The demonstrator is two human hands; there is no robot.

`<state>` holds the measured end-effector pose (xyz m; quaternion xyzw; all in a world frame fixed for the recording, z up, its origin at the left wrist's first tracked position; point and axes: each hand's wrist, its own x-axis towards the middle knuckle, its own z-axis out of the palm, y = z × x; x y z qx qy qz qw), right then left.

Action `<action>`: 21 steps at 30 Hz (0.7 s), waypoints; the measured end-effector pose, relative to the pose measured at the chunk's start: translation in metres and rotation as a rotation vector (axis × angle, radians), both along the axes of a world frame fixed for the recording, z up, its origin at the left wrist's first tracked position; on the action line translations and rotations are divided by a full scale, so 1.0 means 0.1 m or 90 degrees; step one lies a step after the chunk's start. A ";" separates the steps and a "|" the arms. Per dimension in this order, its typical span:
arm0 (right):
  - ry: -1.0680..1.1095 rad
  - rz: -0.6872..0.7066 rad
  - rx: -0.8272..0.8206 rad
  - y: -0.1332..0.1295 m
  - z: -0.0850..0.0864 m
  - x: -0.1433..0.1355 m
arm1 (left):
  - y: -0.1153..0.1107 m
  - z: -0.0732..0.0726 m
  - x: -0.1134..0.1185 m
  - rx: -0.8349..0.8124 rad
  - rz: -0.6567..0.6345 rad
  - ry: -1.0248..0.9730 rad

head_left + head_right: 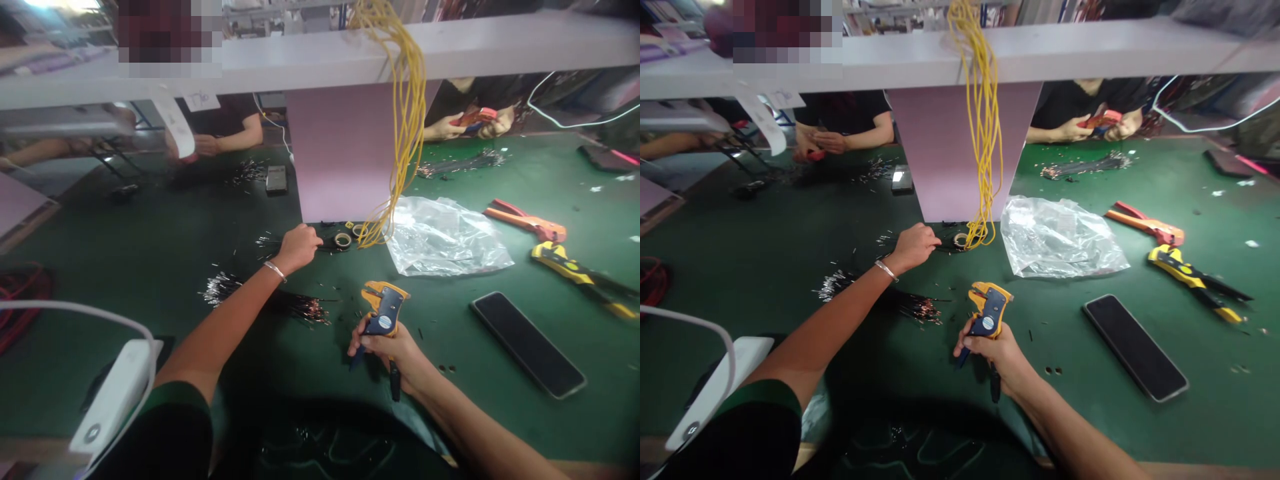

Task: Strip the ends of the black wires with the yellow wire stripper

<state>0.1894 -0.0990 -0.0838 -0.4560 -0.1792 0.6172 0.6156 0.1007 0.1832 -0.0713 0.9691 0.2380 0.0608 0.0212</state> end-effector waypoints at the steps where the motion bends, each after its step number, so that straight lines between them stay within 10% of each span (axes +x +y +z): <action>1: 0.000 -0.001 0.000 0.00 0.00 0.00 | 0.00 0.00 0.00 0.003 -0.004 0.004; 21: -0.001 -0.002 0.000 0.00 -0.04 0.00 | 0.01 -0.04 -0.14 -0.056 0.129 0.008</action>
